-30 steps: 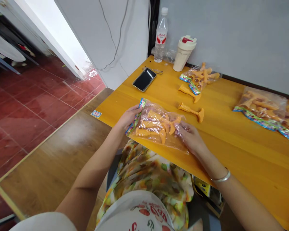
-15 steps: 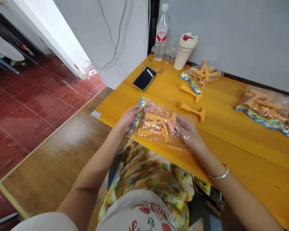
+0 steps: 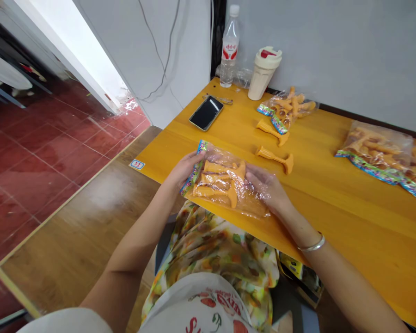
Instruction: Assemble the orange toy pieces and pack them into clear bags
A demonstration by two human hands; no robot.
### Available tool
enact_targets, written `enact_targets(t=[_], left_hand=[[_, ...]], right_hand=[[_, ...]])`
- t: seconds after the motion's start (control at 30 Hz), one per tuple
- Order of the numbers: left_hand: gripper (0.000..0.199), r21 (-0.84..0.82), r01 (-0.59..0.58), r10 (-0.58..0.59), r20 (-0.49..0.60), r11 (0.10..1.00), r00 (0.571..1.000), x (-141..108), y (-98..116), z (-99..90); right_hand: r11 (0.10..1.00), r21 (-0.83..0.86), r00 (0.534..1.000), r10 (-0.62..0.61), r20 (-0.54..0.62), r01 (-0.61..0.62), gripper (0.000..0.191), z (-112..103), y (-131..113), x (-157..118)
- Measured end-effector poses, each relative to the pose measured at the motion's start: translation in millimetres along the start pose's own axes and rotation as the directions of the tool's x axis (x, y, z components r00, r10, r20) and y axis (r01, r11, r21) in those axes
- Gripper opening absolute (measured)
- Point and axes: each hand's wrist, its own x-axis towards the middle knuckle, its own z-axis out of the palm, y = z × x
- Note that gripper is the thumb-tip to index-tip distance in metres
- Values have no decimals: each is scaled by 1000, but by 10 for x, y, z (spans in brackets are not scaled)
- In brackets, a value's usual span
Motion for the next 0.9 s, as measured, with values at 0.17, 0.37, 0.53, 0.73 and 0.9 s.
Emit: enact_targets(t=[0.17, 0.37, 0.53, 0.73, 0.9], left_hand=[[59, 4, -44, 43, 146, 999, 988, -51, 8, 5], [54, 27, -37, 32, 146, 999, 989, -48, 26, 20], [61, 42, -26, 21, 120, 999, 993, -46, 26, 24], [65, 47, -34, 29, 117, 998, 993, -40, 20, 22], [63, 6, -34, 34, 114, 999, 993, -43, 18, 28]], right_hand=[[998, -22, 992, -62, 109, 65, 56, -92, -44, -84], [846, -534, 1000, 15, 16, -4, 38, -720, -163, -119], [548, -835, 938, -311, -152, 46, 25, -1105, -230, 167], [364, -917, 932, -361, 22, 163, 54, -773, -198, 589], [324, -931, 913, -407, 20, 165, 49, -678, -356, 422]])
